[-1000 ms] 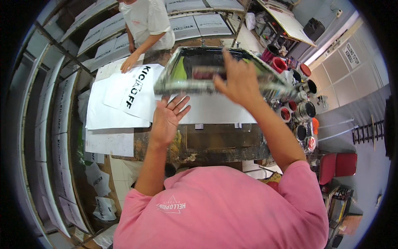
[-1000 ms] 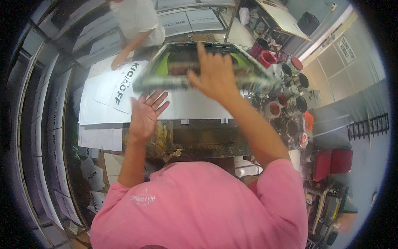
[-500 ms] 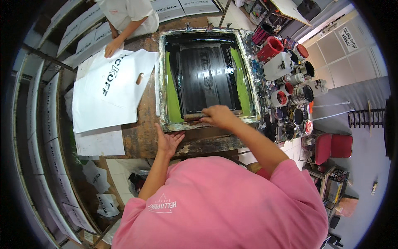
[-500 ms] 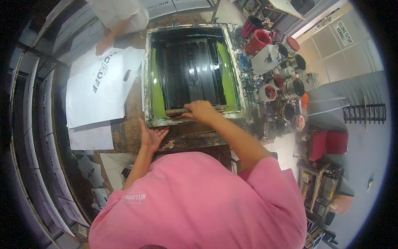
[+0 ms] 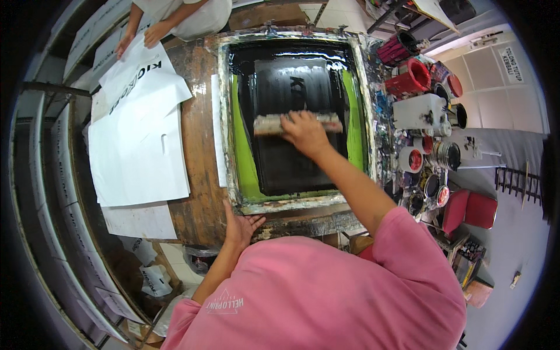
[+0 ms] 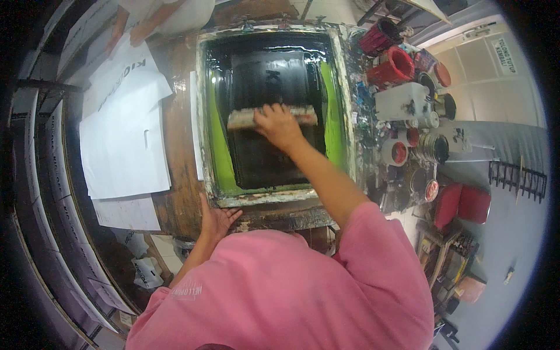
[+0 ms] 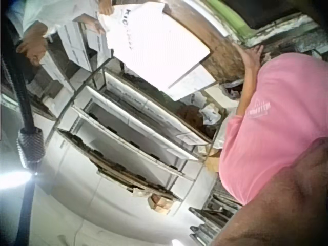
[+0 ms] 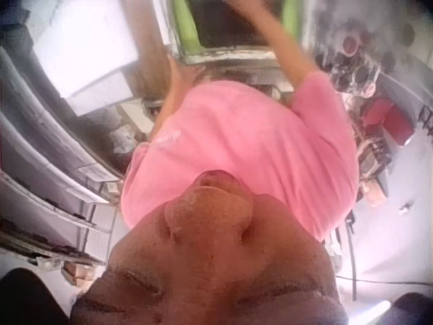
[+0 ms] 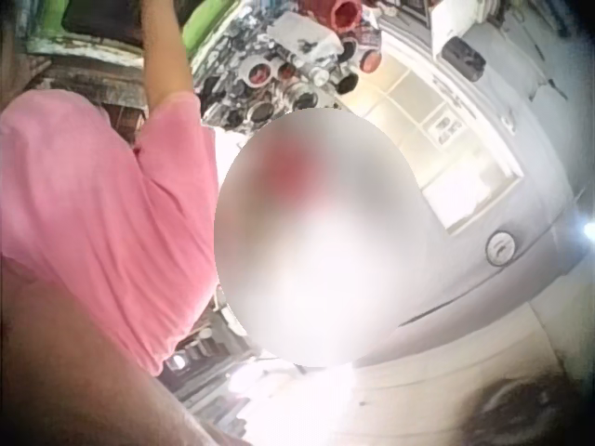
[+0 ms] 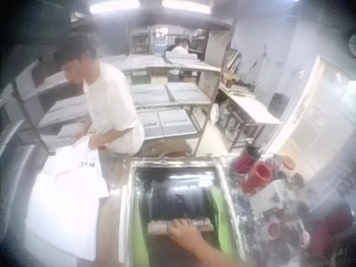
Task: The person performs screen printing on white tote bags by placing a bag on the workspace, pulling ink across a mesh screen with a squeegee, and then lifting the bag to place it on a drying rack.
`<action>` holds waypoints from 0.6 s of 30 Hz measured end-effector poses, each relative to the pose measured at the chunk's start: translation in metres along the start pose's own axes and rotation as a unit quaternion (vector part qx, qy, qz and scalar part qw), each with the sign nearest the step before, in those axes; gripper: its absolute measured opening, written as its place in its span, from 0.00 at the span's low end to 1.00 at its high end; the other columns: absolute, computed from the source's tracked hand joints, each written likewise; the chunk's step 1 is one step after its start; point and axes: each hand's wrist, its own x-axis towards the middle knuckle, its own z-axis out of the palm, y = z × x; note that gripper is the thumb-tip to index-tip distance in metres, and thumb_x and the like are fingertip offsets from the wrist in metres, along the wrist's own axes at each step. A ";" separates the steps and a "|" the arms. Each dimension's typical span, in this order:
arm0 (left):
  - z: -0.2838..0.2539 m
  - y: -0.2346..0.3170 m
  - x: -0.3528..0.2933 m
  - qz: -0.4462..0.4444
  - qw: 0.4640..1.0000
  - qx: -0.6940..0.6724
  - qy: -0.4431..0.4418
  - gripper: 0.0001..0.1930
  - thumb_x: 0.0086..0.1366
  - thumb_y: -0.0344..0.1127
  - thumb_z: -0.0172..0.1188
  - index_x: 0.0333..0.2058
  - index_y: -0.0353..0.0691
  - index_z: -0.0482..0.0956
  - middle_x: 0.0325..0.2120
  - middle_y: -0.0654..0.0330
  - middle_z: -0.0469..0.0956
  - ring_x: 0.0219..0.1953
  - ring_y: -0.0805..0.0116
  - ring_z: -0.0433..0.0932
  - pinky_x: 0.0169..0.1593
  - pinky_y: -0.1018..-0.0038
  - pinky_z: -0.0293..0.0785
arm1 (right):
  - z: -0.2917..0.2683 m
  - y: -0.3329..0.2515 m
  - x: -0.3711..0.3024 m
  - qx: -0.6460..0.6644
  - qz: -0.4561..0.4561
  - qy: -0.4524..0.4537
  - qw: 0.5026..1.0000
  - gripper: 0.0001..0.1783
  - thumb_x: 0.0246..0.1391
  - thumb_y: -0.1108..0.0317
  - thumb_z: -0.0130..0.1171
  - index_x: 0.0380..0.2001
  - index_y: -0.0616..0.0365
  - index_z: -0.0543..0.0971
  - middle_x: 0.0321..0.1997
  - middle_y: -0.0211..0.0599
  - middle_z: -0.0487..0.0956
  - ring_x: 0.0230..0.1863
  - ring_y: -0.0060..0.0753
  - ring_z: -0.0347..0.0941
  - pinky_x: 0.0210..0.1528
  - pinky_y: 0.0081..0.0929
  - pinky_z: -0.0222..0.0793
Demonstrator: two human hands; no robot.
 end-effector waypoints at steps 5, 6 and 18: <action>-0.011 0.015 -0.003 -0.040 0.993 0.010 -0.113 0.67 0.60 0.88 0.39 0.76 0.30 0.40 0.74 0.34 0.49 0.76 0.34 0.49 0.75 0.48 0.55 | 0.022 0.074 0.111 -0.003 0.020 0.011 1.000 0.21 0.54 0.52 0.69 0.48 0.47 0.79 0.46 0.36 0.78 0.50 0.47 0.76 0.49 0.49 0.77; -0.015 0.014 -0.003 -0.055 0.992 0.015 -0.116 0.69 0.57 0.91 0.36 0.76 0.31 0.43 0.74 0.36 0.52 0.76 0.36 0.51 0.76 0.48 0.53 | 0.020 0.082 0.125 -0.006 0.021 -0.009 1.000 0.19 0.56 0.51 0.68 0.46 0.47 0.78 0.45 0.35 0.79 0.49 0.47 0.77 0.46 0.49 0.78; -0.020 0.027 -0.042 -0.003 0.967 0.123 -0.222 0.70 0.57 0.92 0.25 0.74 0.25 0.50 0.70 0.35 0.61 0.73 0.45 0.61 0.75 0.51 0.56 | -0.004 0.133 0.200 -0.042 0.012 -0.070 0.997 0.27 0.64 0.37 0.56 0.46 0.49 0.81 0.40 0.43 0.84 0.47 0.53 0.80 0.48 0.51 0.78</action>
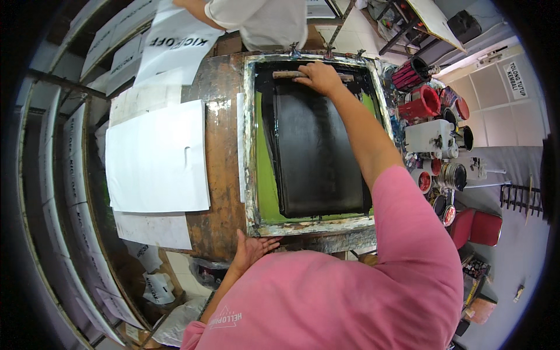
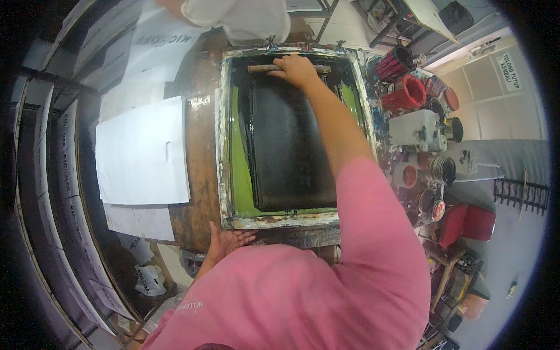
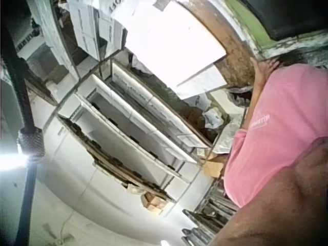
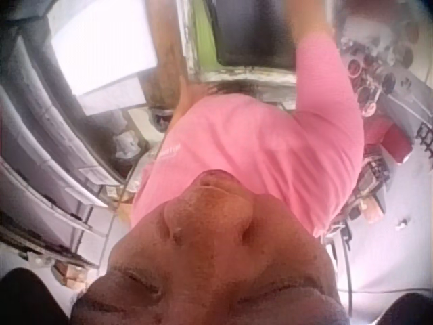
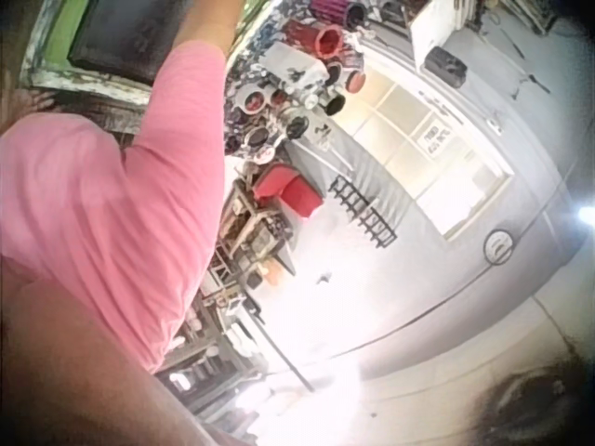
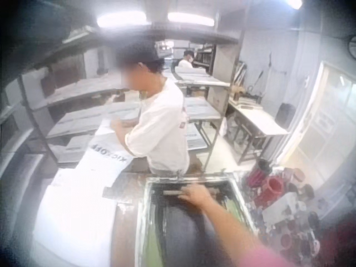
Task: The person performs screen printing on white tote bags by placing a bag on the workspace, pulling ink across a mesh screen with a squeegee, and then lifting the bag to place it on a drying rack.
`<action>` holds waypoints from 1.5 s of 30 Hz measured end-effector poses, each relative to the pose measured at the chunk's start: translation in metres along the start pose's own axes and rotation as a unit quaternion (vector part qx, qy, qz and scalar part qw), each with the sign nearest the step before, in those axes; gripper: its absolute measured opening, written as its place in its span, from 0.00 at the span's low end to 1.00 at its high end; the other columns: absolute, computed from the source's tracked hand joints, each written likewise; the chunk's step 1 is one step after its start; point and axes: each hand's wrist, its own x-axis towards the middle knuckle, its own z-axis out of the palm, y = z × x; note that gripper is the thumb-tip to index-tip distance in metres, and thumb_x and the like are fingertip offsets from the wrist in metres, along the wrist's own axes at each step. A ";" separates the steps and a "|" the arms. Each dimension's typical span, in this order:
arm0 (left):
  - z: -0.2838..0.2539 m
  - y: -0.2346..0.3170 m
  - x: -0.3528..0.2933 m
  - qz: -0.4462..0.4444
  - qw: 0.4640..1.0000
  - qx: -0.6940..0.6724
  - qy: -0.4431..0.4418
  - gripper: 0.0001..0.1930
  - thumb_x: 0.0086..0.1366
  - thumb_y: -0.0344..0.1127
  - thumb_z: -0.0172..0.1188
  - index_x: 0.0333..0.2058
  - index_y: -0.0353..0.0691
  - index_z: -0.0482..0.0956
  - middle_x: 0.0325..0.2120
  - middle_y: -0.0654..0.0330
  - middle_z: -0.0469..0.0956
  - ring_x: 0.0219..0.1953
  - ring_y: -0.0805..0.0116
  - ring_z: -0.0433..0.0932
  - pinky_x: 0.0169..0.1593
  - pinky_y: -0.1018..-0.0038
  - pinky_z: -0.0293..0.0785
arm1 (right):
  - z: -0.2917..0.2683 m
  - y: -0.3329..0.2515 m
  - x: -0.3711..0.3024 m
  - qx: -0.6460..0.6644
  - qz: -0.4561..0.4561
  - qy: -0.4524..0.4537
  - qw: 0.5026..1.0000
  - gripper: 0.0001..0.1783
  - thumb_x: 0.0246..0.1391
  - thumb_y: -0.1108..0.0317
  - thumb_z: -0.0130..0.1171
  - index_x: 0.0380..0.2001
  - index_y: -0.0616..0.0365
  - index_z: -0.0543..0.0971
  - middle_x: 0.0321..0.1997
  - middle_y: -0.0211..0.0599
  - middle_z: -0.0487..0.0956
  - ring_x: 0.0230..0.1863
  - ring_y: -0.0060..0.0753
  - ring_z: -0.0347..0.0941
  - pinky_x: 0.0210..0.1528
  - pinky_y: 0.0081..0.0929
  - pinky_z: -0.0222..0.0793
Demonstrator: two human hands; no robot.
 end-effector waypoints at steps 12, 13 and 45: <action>0.024 -0.014 -0.009 0.146 0.988 0.025 0.035 0.61 0.65 0.86 0.24 0.67 0.26 0.65 0.59 0.41 0.77 0.63 0.50 0.75 0.69 0.56 0.66 | -0.063 -0.169 -0.252 0.055 0.019 0.000 0.998 0.22 0.58 0.47 0.66 0.44 0.52 0.78 0.39 0.40 0.82 0.45 0.49 0.79 0.41 0.47 0.79; 0.026 -0.015 -0.011 0.154 0.987 0.022 0.036 0.61 0.65 0.86 0.24 0.66 0.26 0.65 0.59 0.41 0.77 0.63 0.50 0.75 0.69 0.56 0.66 | -0.076 -0.183 -0.274 0.058 0.014 -0.012 0.998 0.23 0.58 0.46 0.66 0.44 0.53 0.77 0.38 0.41 0.81 0.44 0.50 0.79 0.41 0.47 0.80; 0.020 -0.023 0.094 0.136 0.472 0.801 0.341 0.60 0.63 0.83 0.42 0.78 0.39 0.44 0.79 0.39 0.36 0.80 0.40 0.28 0.72 0.28 0.19 | -0.330 -0.189 -0.177 -0.066 0.024 0.296 0.953 0.23 0.59 0.47 0.54 0.30 0.57 0.83 0.26 0.42 0.81 0.32 0.47 0.78 0.47 0.48 0.65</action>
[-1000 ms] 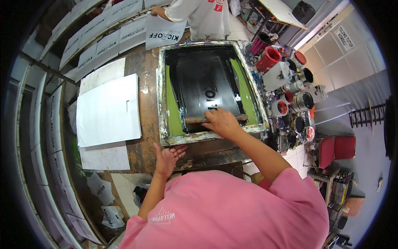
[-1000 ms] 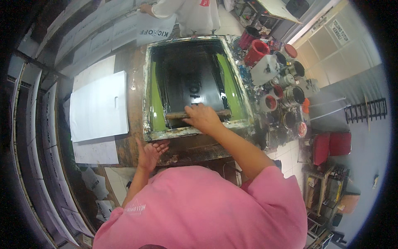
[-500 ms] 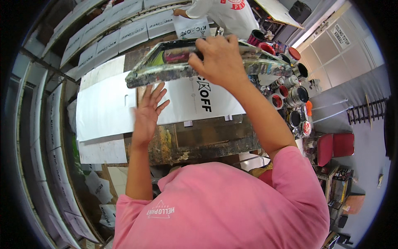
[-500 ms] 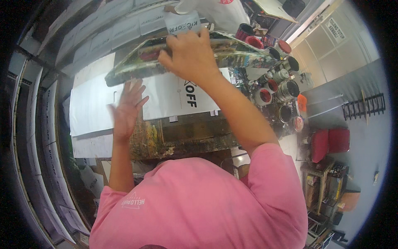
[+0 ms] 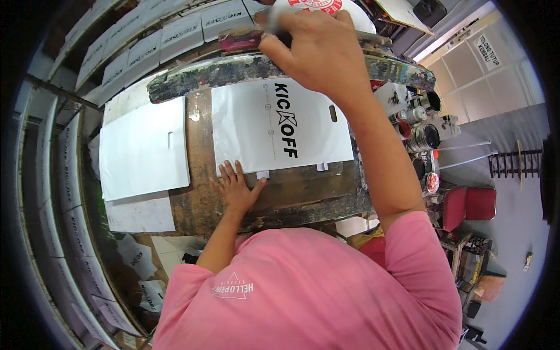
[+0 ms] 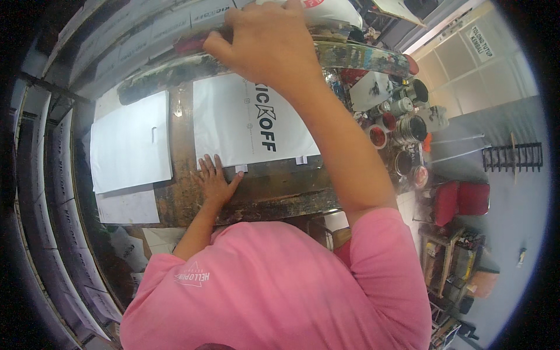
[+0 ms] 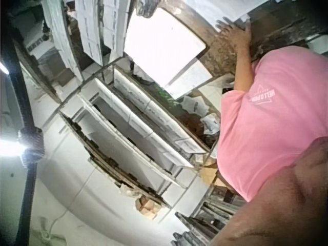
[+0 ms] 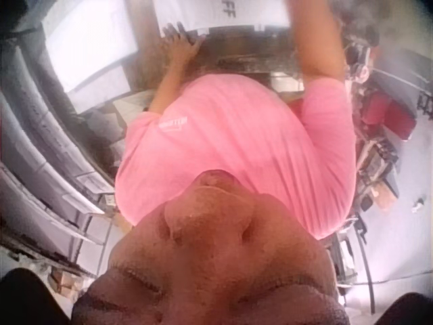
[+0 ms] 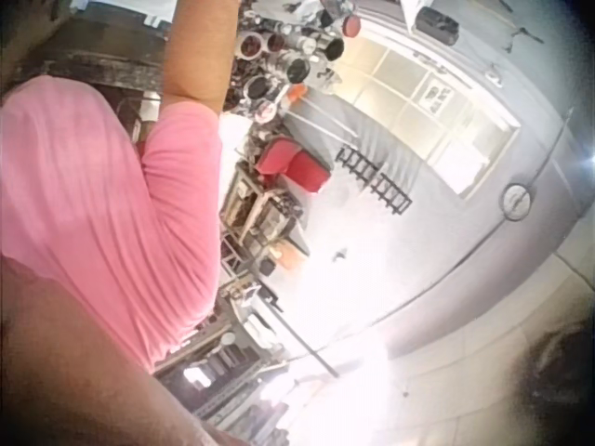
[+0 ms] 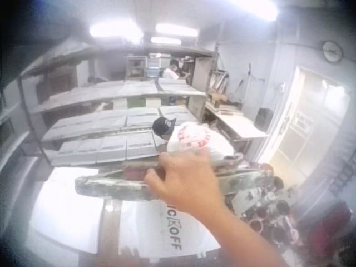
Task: The person performs screen printing on white tote bags by placing a bag on the workspace, pulling ink across a mesh screen with a squeegee, and then lifting the bag to place it on a drying rack.
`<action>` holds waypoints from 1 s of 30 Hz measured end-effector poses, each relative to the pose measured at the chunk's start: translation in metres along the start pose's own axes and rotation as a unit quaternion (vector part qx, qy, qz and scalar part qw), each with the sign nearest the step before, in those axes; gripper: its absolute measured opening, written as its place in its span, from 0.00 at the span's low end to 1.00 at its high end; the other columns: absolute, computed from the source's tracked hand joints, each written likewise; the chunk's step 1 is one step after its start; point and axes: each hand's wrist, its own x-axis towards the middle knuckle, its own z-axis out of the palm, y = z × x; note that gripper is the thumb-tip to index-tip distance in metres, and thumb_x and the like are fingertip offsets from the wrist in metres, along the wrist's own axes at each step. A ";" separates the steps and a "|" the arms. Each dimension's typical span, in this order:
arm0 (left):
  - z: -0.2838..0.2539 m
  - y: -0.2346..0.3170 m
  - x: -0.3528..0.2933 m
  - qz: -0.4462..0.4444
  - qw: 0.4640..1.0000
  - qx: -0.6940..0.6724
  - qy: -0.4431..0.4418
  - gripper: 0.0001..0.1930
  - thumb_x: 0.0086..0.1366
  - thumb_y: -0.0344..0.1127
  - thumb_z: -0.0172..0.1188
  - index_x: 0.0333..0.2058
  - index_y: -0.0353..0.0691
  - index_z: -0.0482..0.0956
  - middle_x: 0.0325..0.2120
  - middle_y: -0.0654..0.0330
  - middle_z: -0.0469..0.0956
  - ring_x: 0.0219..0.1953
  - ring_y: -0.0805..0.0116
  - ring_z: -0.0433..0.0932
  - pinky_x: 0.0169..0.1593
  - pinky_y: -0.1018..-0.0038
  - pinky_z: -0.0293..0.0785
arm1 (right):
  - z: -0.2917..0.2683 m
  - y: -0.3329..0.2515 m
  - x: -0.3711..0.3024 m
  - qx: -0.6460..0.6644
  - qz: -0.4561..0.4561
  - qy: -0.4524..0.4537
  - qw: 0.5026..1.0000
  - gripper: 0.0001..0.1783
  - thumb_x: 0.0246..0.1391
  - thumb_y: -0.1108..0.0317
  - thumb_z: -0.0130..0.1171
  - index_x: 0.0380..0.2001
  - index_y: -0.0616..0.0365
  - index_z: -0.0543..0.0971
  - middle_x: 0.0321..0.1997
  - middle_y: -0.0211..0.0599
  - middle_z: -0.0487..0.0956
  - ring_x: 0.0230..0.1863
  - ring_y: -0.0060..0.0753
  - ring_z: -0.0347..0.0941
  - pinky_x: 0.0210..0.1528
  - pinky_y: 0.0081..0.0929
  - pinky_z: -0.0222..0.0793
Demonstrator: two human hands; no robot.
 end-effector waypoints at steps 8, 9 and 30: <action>-0.044 0.013 0.020 0.066 0.986 -0.140 0.065 0.47 0.69 0.63 0.58 0.72 0.30 0.60 0.74 0.40 0.56 0.77 0.39 0.49 0.74 0.35 0.43 | 0.012 0.001 -0.011 0.031 0.007 0.033 0.999 0.28 0.59 0.43 0.53 0.31 0.58 0.86 0.31 0.43 0.85 0.38 0.46 0.81 0.50 0.50 0.64; -0.042 0.013 0.029 0.099 0.965 -0.205 0.128 0.41 0.71 0.56 0.62 0.70 0.28 0.64 0.71 0.37 0.63 0.75 0.36 0.56 0.74 0.37 0.49 | 0.013 0.002 -0.010 0.028 0.004 0.036 0.999 0.28 0.59 0.42 0.53 0.31 0.58 0.87 0.31 0.44 0.85 0.38 0.46 0.81 0.51 0.50 0.65; -0.063 -0.226 0.031 -0.119 0.888 -0.273 0.349 0.20 0.74 0.27 0.53 0.63 0.36 0.78 0.62 0.41 0.76 0.66 0.45 0.74 0.67 0.62 0.70 | 0.000 -0.003 0.009 0.080 0.026 0.001 0.996 0.23 0.58 0.48 0.56 0.28 0.59 0.84 0.30 0.44 0.83 0.38 0.49 0.80 0.54 0.48 0.65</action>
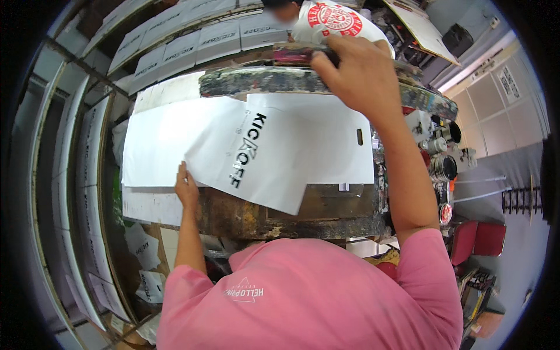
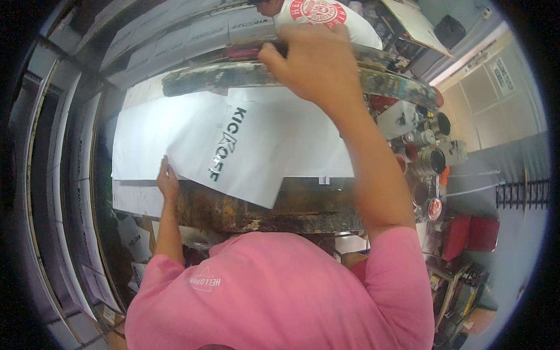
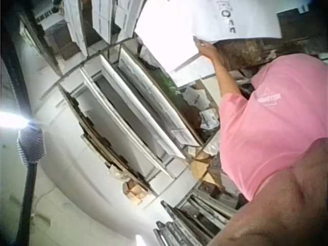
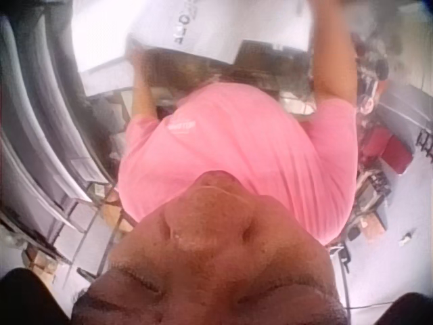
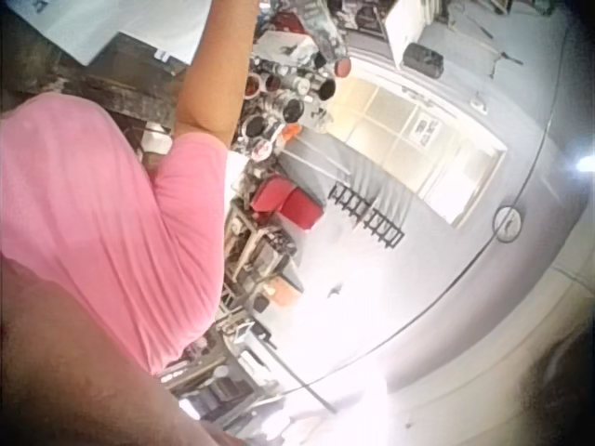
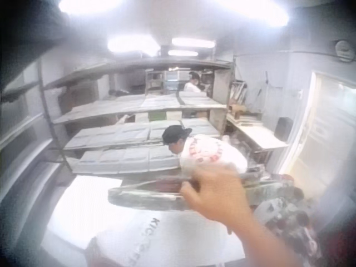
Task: The person performs screen printing on white tote bags by placing a bag on the workspace, pulling ink across a mesh screen with a squeegee, and then lifting the bag to place it on a drying rack.
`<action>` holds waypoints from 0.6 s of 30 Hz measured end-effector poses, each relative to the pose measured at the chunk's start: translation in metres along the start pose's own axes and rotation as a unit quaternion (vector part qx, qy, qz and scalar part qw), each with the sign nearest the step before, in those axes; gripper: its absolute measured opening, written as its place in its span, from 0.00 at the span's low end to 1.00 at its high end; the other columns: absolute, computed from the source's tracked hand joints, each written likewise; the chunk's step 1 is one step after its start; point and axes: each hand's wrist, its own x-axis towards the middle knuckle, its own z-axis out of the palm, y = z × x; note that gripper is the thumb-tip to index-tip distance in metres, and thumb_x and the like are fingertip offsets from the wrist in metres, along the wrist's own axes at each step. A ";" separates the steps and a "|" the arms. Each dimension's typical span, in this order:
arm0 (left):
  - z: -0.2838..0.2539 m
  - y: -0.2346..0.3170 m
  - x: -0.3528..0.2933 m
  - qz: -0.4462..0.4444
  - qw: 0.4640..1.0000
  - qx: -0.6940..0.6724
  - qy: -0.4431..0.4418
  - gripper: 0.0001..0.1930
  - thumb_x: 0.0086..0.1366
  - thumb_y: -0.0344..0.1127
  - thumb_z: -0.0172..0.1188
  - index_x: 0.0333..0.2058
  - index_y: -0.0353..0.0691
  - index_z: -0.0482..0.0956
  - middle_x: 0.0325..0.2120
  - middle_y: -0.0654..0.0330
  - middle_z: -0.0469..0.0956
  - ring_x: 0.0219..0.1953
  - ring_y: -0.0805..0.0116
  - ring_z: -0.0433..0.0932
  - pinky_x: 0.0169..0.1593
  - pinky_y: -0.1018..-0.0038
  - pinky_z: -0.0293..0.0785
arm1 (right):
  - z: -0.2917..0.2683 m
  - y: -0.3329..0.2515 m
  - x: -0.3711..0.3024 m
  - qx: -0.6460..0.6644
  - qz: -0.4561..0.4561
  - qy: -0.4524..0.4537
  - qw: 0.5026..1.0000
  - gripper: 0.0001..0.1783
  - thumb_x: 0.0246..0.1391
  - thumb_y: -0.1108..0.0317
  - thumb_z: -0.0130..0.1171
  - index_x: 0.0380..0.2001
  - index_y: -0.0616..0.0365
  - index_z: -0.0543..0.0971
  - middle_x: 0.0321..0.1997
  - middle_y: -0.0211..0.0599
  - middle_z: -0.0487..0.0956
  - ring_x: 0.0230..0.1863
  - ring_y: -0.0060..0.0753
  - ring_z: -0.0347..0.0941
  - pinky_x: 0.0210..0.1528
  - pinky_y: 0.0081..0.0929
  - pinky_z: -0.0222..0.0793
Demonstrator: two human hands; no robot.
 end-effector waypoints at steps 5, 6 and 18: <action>-0.050 -0.063 0.066 -0.028 0.956 0.293 -0.019 0.32 0.75 0.42 0.56 0.73 0.38 0.63 0.72 0.30 0.56 0.77 0.39 0.52 0.76 0.58 0.55 | 0.000 0.003 0.006 -0.025 -0.019 -0.002 1.000 0.24 0.58 0.47 0.56 0.30 0.60 0.82 0.30 0.47 0.82 0.38 0.52 0.79 0.52 0.48 0.66; -0.041 -0.047 0.069 -0.103 0.950 0.295 -0.005 0.33 0.75 0.44 0.57 0.73 0.37 0.62 0.72 0.29 0.56 0.77 0.40 0.51 0.76 0.58 0.54 | -0.001 0.003 0.006 -0.038 -0.019 -0.001 0.999 0.24 0.58 0.47 0.56 0.30 0.60 0.82 0.30 0.47 0.82 0.38 0.52 0.79 0.52 0.49 0.66; -0.037 0.280 -0.062 -0.136 0.595 -0.732 -0.302 0.60 0.67 0.77 0.49 0.74 0.29 0.39 0.71 0.31 0.56 0.73 0.35 0.59 0.74 0.41 0.58 | 0.023 -0.022 -0.117 -0.089 -0.025 -0.073 0.993 0.40 0.58 0.44 0.60 0.64 0.64 0.72 0.39 0.41 0.77 0.45 0.46 0.72 0.50 0.46 0.63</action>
